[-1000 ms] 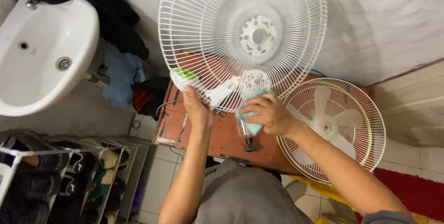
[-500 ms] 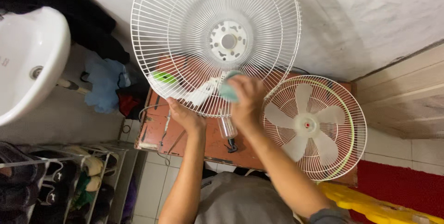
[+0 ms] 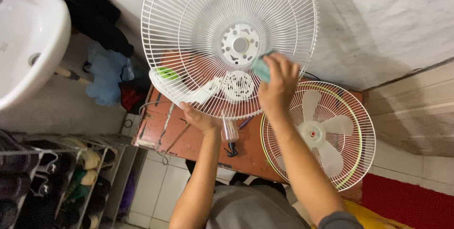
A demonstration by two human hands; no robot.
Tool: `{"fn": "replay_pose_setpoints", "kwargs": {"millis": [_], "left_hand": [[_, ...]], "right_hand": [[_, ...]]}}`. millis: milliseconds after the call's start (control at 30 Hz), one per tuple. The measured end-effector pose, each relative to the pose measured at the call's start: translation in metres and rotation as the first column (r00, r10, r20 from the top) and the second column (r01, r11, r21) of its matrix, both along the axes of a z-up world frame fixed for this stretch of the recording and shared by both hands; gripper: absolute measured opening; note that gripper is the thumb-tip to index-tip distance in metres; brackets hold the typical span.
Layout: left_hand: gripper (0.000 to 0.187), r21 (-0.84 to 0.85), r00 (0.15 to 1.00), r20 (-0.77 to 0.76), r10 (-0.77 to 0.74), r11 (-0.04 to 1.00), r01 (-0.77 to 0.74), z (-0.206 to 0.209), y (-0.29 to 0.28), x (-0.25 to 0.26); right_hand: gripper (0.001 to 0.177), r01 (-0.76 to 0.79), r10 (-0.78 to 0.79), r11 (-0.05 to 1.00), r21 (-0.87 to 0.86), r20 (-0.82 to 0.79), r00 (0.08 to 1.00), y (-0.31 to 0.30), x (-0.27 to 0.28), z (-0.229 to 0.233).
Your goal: The person wipes the front grill of a white pedestal fan with a cloth, then removes the grill and wipes the fan blades. The person places the grill back on the fan.
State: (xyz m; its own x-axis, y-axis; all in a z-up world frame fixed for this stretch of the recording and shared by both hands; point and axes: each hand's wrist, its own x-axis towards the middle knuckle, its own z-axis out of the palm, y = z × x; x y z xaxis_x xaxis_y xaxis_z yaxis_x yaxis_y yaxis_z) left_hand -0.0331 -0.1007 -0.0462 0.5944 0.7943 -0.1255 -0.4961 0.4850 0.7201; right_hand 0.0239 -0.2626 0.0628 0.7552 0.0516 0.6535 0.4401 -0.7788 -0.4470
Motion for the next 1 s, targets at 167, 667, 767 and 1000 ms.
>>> {"fn": "replay_pose_setpoints", "kwargs": {"millis": [167, 667, 767, 1000], "left_hand": [[0.087, -0.013, 0.988, -0.149, 0.039, 0.999, -0.041, -0.009, 0.005, 0.005], [0.096, -0.238, 0.965, -0.15, -0.216, 0.955, 0.177, 0.003, 0.025, 0.007], [0.098, -0.241, 0.942, -0.213, -0.261, 0.948, 0.208, 0.0, 0.032, 0.0], [0.095, -0.245, 0.881, -0.342, -0.327, 0.936, 0.253, -0.014, 0.043, 0.0]], "right_hand": [[0.044, -0.135, 0.135, 0.991, 0.001, -0.06, 0.989, 0.052, -0.057, -0.045], [0.038, 0.299, -0.312, 0.944, 0.141, 0.081, 0.947, -0.013, -0.036, -0.031], [0.037, 0.228, -0.236, 0.969, 0.093, 0.094, 0.967, 0.039, -0.071, -0.063], [0.025, -0.145, 0.161, 0.774, 0.616, 0.029, 0.987, 0.073, -0.131, -0.082]]}}
